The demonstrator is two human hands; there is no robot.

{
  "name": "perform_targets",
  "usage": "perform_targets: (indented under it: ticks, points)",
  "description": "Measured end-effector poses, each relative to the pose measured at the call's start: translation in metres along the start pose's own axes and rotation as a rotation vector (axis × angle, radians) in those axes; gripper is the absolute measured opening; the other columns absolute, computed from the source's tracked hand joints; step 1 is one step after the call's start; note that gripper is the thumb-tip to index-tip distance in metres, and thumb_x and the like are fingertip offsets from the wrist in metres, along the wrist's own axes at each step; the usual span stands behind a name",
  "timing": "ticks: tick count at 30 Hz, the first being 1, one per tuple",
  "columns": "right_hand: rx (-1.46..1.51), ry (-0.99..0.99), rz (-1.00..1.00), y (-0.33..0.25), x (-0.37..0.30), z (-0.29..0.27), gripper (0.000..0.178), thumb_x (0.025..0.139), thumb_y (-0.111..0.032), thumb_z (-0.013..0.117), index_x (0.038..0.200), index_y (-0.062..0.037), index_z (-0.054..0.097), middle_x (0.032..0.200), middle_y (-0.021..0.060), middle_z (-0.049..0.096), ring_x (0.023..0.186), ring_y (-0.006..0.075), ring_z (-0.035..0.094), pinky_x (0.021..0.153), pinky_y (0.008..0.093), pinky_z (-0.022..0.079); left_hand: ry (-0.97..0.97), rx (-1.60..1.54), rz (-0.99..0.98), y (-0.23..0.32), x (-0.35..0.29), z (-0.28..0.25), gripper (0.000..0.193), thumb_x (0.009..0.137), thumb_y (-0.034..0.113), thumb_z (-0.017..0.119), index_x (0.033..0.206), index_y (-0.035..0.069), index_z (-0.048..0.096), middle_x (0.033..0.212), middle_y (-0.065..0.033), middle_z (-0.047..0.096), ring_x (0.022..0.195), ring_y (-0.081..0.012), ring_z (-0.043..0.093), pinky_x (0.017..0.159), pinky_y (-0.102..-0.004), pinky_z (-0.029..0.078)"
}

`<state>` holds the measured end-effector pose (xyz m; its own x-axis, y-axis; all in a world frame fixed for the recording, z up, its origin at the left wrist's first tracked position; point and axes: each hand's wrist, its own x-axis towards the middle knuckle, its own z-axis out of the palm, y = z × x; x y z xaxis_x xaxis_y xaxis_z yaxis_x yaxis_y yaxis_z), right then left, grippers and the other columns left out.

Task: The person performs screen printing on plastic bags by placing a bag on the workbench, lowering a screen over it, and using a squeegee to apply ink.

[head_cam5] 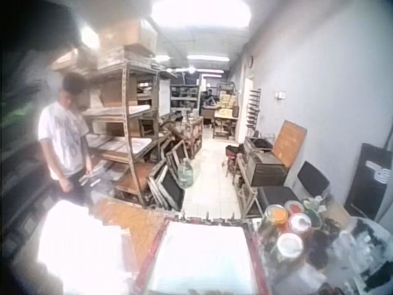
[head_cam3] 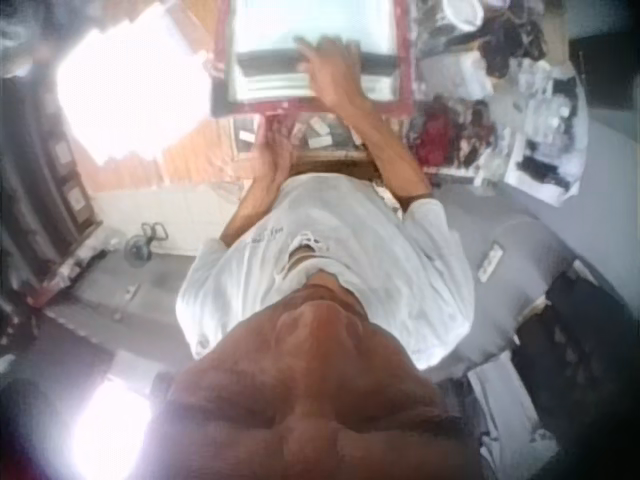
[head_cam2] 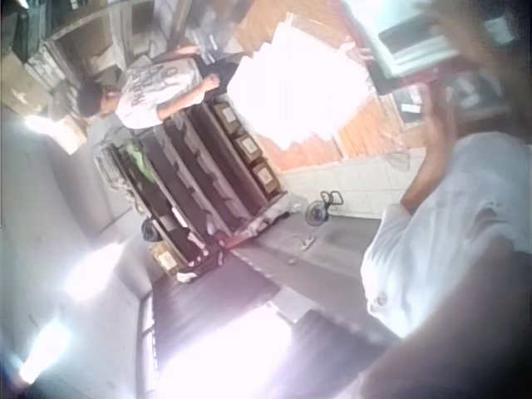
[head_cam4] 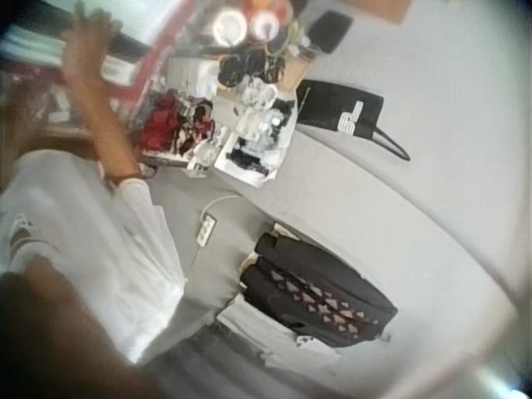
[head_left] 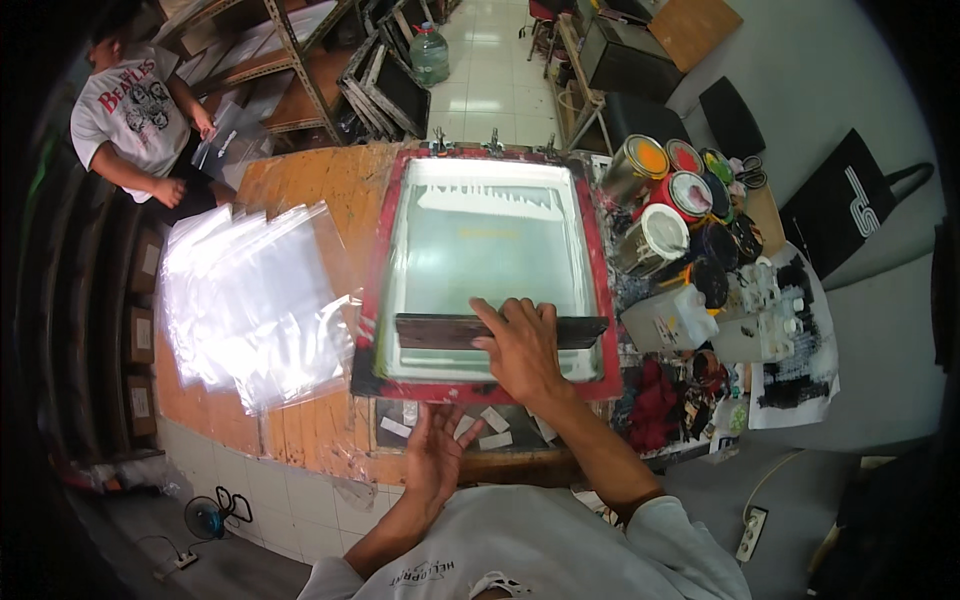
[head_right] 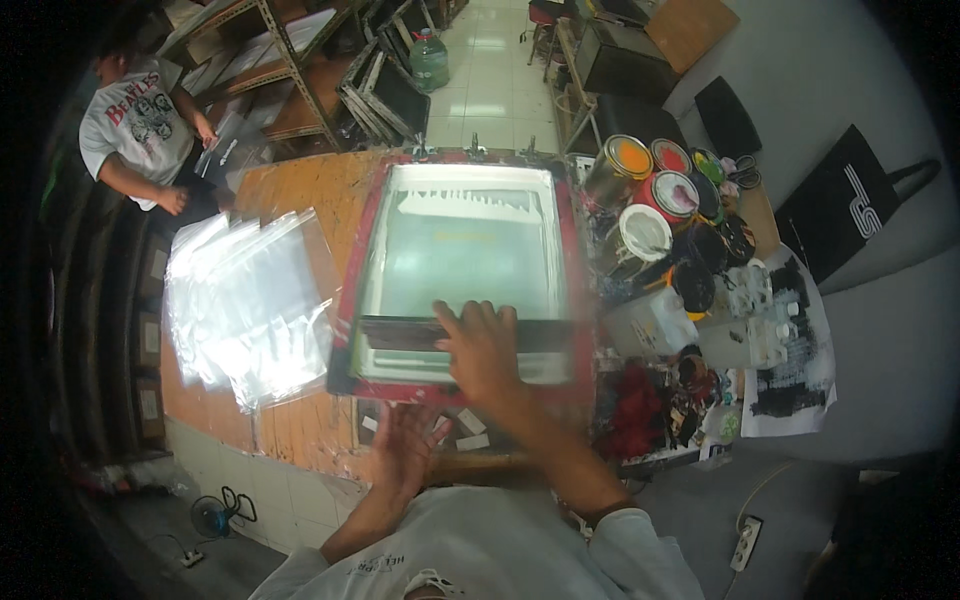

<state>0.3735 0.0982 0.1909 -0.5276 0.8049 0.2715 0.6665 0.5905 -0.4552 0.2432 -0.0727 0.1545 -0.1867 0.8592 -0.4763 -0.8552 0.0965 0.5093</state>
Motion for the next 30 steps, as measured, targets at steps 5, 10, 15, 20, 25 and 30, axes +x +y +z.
perform_targets:
  ticks: [5, 10, 15, 20, 25, 30]
  points:
    - [-0.11, 0.056, -0.026, 0.086, 0.069, 0.054, 0.061, 0.077, 0.009, 0.067, 0.134, -0.012, 0.064, 0.096, 0.0094, 0.057, 0.096, 0.03, 0.054, 0.088, 0.0441, 0.036, 0.363, -0.024, -0.259, -0.027, 0.04, -0.038, 0.033, 0.104, 0.041, 0.062, 0.124, 0.015, 0.061, 0.12, -0.0039, 0.062, 0.12, -0.0245, 0.057, 0.102, -0.0514, 0.046]
    - [-0.267, 0.262, -0.134, 0.159, 0.183, 0.106, 0.063, 0.077, 0.013, 0.064, 0.135, -0.0129, 0.064, 0.102, 0.0117, 0.056, 0.1, 0.0302, 0.053, 0.094, 0.0458, 0.037, 0.386, -0.038, -0.212, -0.035, 0.041, -0.04, 0.023, 0.1, 0.033, 0.071, 0.107, 0.014, 0.061, 0.108, -0.0035, 0.061, 0.11, -0.0248, 0.056, 0.101, -0.0495, 0.046]
    - [-0.381, 0.154, -0.066, 0.165, 0.242, 0.142, 0.068, 0.082, 0.009, 0.063, 0.144, -0.0192, 0.058, 0.105, 0.0113, 0.059, 0.107, 0.0297, 0.055, 0.098, 0.0489, 0.037, 0.441, -0.027, -0.177, -0.029, 0.035, -0.024, 0.021, 0.101, 0.031, 0.071, 0.104, 0.014, 0.058, 0.107, -0.0044, 0.06, 0.111, -0.0251, 0.057, 0.101, -0.0482, 0.047]
    - [-0.287, 0.003, -0.038, 0.134, 0.193, 0.126, 0.068, 0.082, 0.008, 0.064, 0.144, -0.0196, 0.059, 0.102, 0.0097, 0.058, 0.104, 0.0284, 0.055, 0.092, 0.0458, 0.037, 0.328, 0.035, -0.154, -0.025, 0.025, -0.024, 0.033, 0.103, 0.032, 0.067, 0.129, 0.014, 0.056, 0.125, -0.0047, 0.059, 0.124, -0.0246, 0.055, 0.107, -0.052, 0.045]
    - [-0.248, -0.009, -0.087, 0.064, 0.065, 0.089, 0.071, 0.08, 0.009, 0.063, 0.146, -0.0186, 0.059, 0.097, 0.0094, 0.055, 0.097, 0.0286, 0.053, 0.09, 0.0448, 0.036, 0.272, 0.053, -0.161, -0.029, 0.024, -0.033, 0.023, 0.103, 0.031, 0.066, 0.12, 0.017, 0.061, 0.128, 0.0001, 0.06, 0.125, -0.0218, 0.054, 0.105, -0.0512, 0.042]
    - [-0.196, -0.039, -0.039, -0.004, -0.049, 0.067, 0.074, 0.082, 0.008, 0.061, 0.151, -0.0171, 0.055, 0.094, 0.0101, 0.052, 0.094, 0.0287, 0.052, 0.091, 0.0485, 0.034, 0.286, 0.051, -0.174, -0.037, 0.035, -0.043, 0.028, 0.102, 0.034, 0.064, 0.123, 0.016, 0.06, 0.127, -0.0008, 0.059, 0.126, -0.0214, 0.051, 0.108, -0.0514, 0.036]
